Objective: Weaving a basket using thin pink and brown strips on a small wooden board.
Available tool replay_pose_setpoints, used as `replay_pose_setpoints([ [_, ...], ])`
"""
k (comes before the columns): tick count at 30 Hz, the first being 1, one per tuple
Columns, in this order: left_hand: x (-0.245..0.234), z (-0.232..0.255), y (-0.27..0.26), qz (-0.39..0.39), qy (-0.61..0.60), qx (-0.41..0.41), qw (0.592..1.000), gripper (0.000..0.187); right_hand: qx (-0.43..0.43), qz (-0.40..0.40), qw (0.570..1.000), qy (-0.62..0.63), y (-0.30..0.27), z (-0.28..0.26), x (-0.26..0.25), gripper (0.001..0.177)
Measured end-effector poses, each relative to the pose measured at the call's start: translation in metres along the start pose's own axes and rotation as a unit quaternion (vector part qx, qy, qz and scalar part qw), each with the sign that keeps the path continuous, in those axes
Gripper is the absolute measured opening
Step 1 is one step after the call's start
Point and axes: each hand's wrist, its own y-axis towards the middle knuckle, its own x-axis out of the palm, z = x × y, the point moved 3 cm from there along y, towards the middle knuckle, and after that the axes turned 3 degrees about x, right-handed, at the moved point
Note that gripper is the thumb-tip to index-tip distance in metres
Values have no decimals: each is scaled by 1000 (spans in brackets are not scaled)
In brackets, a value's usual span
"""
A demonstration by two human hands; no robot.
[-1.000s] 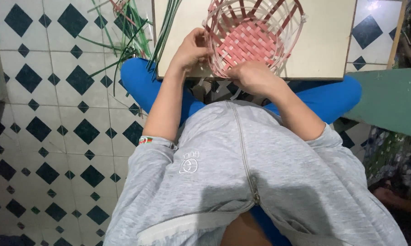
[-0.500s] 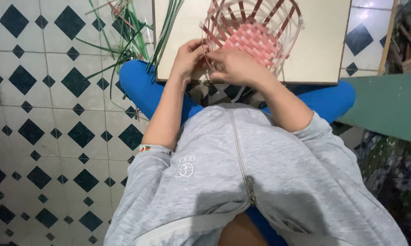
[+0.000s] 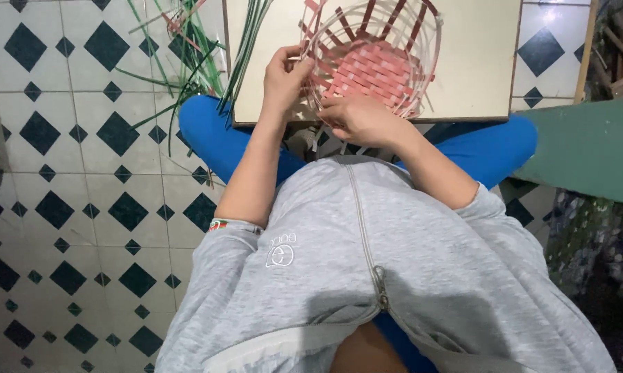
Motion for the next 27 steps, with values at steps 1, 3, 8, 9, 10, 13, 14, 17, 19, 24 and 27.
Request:
replay_pose_setpoints([
  [1, 0, -2, 0, -2, 2, -1, 1000, 33, 2, 1, 1000, 2, -2, 0, 1, 4],
  [3, 1, -6, 1, -33, -63, 5, 997, 51, -43, 60, 997, -29, -8, -2, -1, 22],
  [8, -3, -26, 20, -61, -156, -21, 986, 80, -32, 33, 997, -62, -17, 11, 6, 34],
  [9, -1, -34, 24, -63, -162, -58, 983, 80, -8, 8, 998, -65, -18, 14, 9, 44],
  [10, 2, -39, 25, -64, -162, -58, 983, 80, -8, 8, 998, -65, -20, 15, 10, 44],
  [13, 9, -46, 29, -83, -153, 29, 984, 44, 24, -21, 999, -32, -25, 18, 13, 49],
  [14, 9, -46, 29, -60, -172, 17, 983, 38, 23, -28, 999, -40, -26, 19, 12, 49],
  [17, 5, -43, 24, -43, -180, 1, 983, 32, 19, -59, 998, -26, -32, 15, -2, 56],
  [19, 3, -39, 22, -48, -168, -1, 985, 32, 15, -83, 996, -4, -34, 18, -15, 70],
  [24, 2, -49, 25, -41, -181, 14, 983, 34, 165, 95, 975, -117, -24, 54, -47, 42],
  [27, 3, -45, 21, -36, -184, -2, 982, 38, 323, -24, 935, -146, -10, 59, -52, 51],
])
